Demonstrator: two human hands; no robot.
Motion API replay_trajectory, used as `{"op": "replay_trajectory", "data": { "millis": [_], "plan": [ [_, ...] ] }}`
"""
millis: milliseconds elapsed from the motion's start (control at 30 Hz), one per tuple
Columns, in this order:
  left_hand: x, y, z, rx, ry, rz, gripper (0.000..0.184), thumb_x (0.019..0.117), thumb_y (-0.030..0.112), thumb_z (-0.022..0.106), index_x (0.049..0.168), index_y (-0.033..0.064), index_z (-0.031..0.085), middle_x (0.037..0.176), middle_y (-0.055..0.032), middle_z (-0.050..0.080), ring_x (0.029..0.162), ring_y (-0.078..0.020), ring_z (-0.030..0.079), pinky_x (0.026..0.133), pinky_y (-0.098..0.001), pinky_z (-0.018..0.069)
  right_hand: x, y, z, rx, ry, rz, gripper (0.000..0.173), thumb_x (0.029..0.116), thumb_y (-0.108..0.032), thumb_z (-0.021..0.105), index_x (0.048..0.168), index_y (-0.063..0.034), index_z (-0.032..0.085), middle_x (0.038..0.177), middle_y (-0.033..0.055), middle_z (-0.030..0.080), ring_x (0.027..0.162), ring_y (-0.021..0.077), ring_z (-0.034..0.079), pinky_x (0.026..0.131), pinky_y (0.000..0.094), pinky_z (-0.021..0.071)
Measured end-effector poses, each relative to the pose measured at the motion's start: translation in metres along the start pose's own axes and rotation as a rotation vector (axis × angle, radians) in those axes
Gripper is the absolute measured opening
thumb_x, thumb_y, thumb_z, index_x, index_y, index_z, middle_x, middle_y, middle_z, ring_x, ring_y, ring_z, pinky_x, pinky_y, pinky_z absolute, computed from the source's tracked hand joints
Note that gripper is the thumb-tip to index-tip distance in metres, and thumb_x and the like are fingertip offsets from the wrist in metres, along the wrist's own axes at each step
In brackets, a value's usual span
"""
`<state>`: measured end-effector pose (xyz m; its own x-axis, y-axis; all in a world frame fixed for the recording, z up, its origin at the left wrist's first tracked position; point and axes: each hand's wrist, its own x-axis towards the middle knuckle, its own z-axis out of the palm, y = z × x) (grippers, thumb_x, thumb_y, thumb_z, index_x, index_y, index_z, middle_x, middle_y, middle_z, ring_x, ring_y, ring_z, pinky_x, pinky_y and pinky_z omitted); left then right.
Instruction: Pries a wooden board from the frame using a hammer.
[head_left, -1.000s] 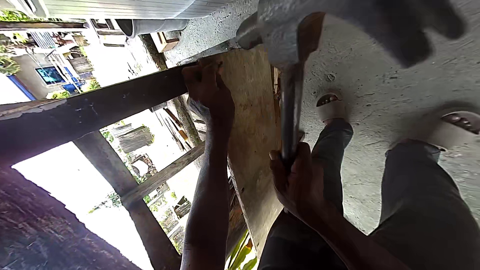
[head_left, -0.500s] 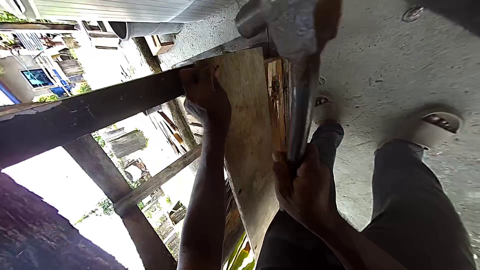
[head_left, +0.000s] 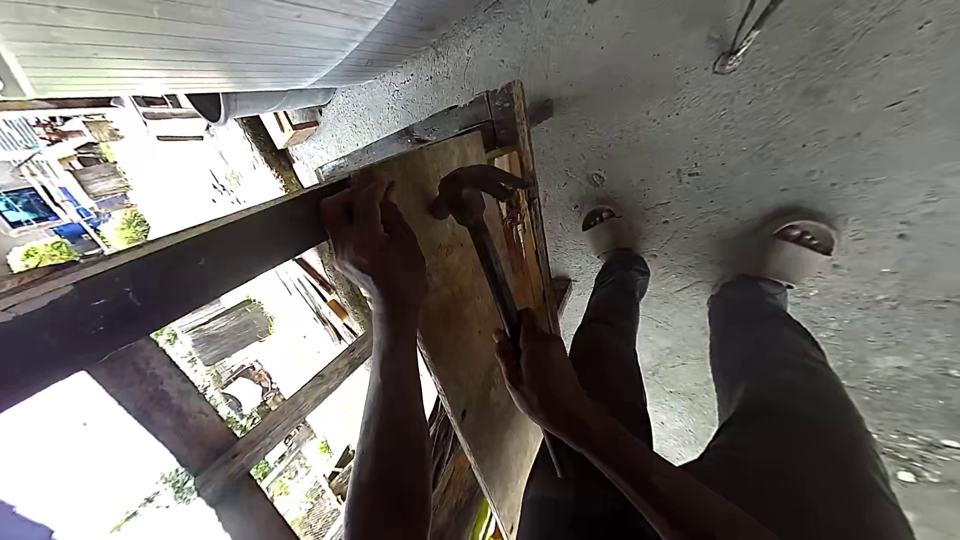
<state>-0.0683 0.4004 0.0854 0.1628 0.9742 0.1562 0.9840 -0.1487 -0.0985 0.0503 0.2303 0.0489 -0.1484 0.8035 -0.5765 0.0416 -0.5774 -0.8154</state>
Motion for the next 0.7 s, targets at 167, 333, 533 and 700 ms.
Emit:
{"op": "replay_trajectory", "data": {
  "millis": [167,333,533,700],
  "plan": [
    [-0.035,0.007,-0.015,-0.182,0.126,-0.27,0.031,0.0943,0.019,0.071,0.108,-0.0066,0.06,0.088,-0.0078,0.057,0.072,-0.0042,0.052,0.064,-0.0173,0.0445,0.002,-0.003,-0.002,-0.091,-0.005,0.037,0.028,0.0992,-0.02,0.055,0.106,0.0067,0.059,0.058,0.0059,0.056,0.048,0.018,0.059,0.048,0.0324,0.0498],
    [-0.021,0.005,-0.021,-0.165,-0.265,-0.642,0.067,0.0865,0.039,0.079,0.13,-0.0062,0.056,0.109,-0.0202,0.065,0.091,-0.0286,0.065,0.079,-0.0473,0.0532,-0.001,-0.013,0.005,-0.123,0.032,0.069,0.024,0.0967,-0.018,0.057,0.102,0.0054,0.057,0.054,0.0026,0.051,0.044,0.0117,0.054,0.044,0.0267,0.0459],
    [-0.001,0.002,-0.016,-0.276,-0.398,-0.723,0.053,0.0946,0.03,0.073,0.131,-0.0028,0.054,0.099,-0.0155,0.069,0.091,-0.0256,0.068,0.083,-0.0474,0.0555,0.003,-0.02,-0.026,-0.175,-0.013,0.113,0.033,0.0981,-0.027,0.054,0.103,0.0048,0.061,0.056,0.0019,0.051,0.045,0.0112,0.051,0.044,0.0301,0.0454],
    [0.005,0.003,-0.02,-0.276,-0.46,-0.755,0.051,0.0932,0.028,0.072,0.127,-0.0058,0.055,0.097,-0.0164,0.068,0.092,-0.0287,0.067,0.083,-0.0509,0.0537,0.046,-0.052,-0.096,-0.375,0.066,-0.141,0.036,0.1014,-0.034,0.048,0.099,0.0009,0.057,0.055,-0.0012,0.046,0.042,0.0054,0.043,0.04,0.0249,0.038]
  ]
}}
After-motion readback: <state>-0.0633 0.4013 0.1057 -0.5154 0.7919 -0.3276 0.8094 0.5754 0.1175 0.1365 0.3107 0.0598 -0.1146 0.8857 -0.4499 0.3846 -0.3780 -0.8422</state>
